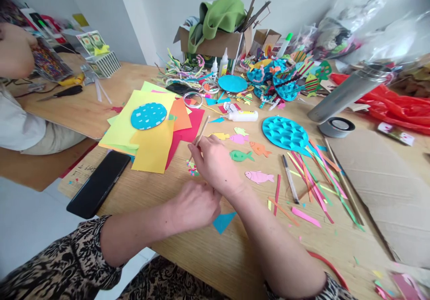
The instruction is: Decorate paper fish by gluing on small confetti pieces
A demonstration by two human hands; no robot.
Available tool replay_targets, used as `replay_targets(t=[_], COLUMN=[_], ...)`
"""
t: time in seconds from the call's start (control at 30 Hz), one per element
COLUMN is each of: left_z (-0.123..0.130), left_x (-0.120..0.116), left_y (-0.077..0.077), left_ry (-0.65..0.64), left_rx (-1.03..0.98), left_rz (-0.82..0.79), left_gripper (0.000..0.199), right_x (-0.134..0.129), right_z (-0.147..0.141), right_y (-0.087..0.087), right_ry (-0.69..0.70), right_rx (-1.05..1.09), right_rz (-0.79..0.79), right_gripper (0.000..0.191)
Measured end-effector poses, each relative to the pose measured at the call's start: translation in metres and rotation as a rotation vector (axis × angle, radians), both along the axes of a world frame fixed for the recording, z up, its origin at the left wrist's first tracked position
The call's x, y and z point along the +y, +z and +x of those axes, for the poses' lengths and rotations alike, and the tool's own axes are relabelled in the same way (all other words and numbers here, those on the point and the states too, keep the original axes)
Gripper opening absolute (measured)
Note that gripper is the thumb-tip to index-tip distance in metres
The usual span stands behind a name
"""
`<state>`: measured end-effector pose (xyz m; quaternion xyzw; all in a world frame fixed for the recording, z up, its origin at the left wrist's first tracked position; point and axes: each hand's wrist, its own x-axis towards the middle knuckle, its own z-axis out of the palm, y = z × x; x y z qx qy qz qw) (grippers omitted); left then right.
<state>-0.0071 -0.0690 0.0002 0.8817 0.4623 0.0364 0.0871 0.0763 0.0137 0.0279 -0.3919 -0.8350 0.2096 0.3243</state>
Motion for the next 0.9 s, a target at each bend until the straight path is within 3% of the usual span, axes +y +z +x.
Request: replay_targets(t=[0.63,0.9], left_z=[-0.0018,0.0001], left_x=[0.0006,0.0017], left_y=[0.0060,0.0000], left_ry=[-0.049,-0.044], left_rx=[0.026,0.002], left_rz=[0.007,0.021], left_gripper=[0.022,0.021], right_x=[0.0009,0.0014], right_z=[-0.0068,-0.0065], right_y=[-0.0004,-0.0015], right_ry=[0.001,-0.008], right_rx=[-0.067,-0.078], right_rz=[-0.028,-0.026], right_gripper=[0.024,0.023])
